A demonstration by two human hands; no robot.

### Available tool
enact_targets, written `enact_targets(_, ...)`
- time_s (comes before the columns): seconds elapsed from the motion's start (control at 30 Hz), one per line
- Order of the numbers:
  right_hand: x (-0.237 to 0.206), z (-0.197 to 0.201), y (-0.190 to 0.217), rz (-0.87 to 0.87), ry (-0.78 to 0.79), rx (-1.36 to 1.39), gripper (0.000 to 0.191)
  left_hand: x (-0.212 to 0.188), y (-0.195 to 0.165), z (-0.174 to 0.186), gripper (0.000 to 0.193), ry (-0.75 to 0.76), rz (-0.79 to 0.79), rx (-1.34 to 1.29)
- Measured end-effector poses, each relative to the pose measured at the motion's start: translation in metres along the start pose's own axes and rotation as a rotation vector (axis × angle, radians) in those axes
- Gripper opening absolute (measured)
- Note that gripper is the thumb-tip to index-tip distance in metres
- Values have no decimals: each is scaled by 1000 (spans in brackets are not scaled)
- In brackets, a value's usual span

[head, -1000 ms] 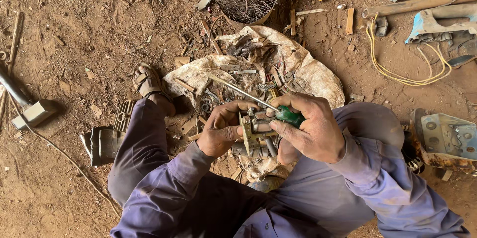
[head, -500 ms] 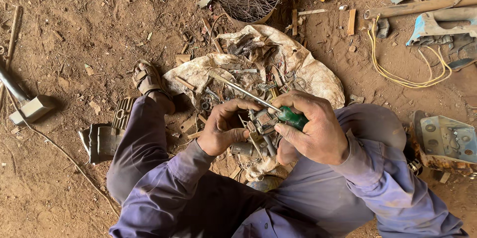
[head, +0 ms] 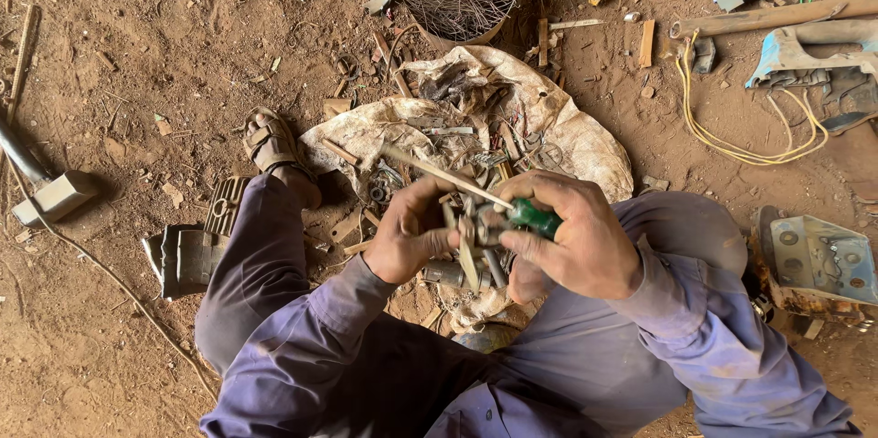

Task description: The person sits on the ground and dismantles scrap electric motor components, using a screwdriver to pry and unscrew parts from motor housings and using a hammer to strike and separate pieces. They sort through the debris pile on a cloth, handling metal housings, coils, and small hardware, and set disassembled pieces aside.

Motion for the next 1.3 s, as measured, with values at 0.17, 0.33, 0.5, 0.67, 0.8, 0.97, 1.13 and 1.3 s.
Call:
enact_targets(0.17, 2, -6, -15, -5, -6, 74, 36, 9, 1, 3, 43, -130, 48, -113)
enact_targets(0.33, 12, -2, -43, -228, -55, -119, 33, -4, -38, -20, 49, -179, -295, 452)
enact_targets(0.5, 39, -24, -69, -301, 64, -159, 36, 11, -49, 9, 27, -639, -98, 1085)
enact_targets(0.67, 71, -48, -152, -379, 410, 4, 37, 17, -59, 84, 30, -735, -138, 1332)
enact_targets(0.8, 80, -51, -244, -110, 368, -270, 34, 18, -35, 172, 21, -875, -304, 1875)
enact_targets(0.97, 32, -68, -352, -345, 181, -443, 55, 73, 56, 333, 16, -735, 538, 1636)
enact_targets(1.13, 24, -80, -349, -75, -27, -1064, 55, 107, 112, 380, 38, -624, 735, 1212)
enact_targets(1.3, -32, -168, -374, -768, 589, -519, 40, 136, 125, 389, 40, -571, 692, 1409)
Point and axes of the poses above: each hand's wrist, its own x-axis towards the middle knuckle, its own z-axis out of the back of the hand, y = z × x, the point moved 7 cm from there along x, towards the middle knuckle, and after that the axes turned 14 degrees about z, right-handed, at the moved point
